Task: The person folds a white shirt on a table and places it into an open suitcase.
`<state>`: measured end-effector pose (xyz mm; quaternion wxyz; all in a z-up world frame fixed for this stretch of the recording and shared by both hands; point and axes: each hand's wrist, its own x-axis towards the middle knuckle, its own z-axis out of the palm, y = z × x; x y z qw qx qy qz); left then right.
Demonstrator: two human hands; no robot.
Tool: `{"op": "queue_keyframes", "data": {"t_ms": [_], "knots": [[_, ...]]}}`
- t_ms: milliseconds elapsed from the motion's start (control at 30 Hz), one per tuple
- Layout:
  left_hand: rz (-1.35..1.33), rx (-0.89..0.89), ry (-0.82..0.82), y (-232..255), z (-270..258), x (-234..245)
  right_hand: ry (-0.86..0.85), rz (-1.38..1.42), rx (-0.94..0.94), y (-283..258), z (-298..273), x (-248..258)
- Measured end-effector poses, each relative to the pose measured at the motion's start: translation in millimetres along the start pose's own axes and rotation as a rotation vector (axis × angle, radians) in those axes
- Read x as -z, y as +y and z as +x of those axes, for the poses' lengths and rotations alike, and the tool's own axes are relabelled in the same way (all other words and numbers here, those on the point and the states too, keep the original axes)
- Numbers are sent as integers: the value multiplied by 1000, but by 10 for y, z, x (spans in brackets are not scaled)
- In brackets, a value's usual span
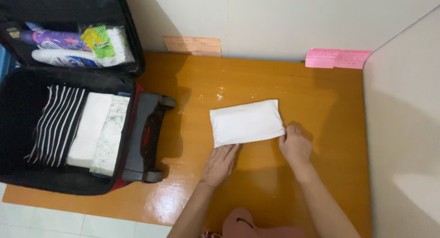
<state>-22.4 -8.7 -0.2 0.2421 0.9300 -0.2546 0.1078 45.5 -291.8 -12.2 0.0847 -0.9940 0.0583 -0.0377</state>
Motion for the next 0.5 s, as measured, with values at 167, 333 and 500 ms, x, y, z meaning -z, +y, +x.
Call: {"op": "queue_keyframes", "data": {"t_ms": [167, 333, 500], "knots": [[60, 47, 220, 87, 192, 72, 220, 122, 127, -278, -88, 165], [73, 49, 272, 127, 410, 117, 317, 178, 315, -639, -150, 255], [55, 192, 289, -97, 265, 49, 238, 207, 308, -703, -224, 244]]}}
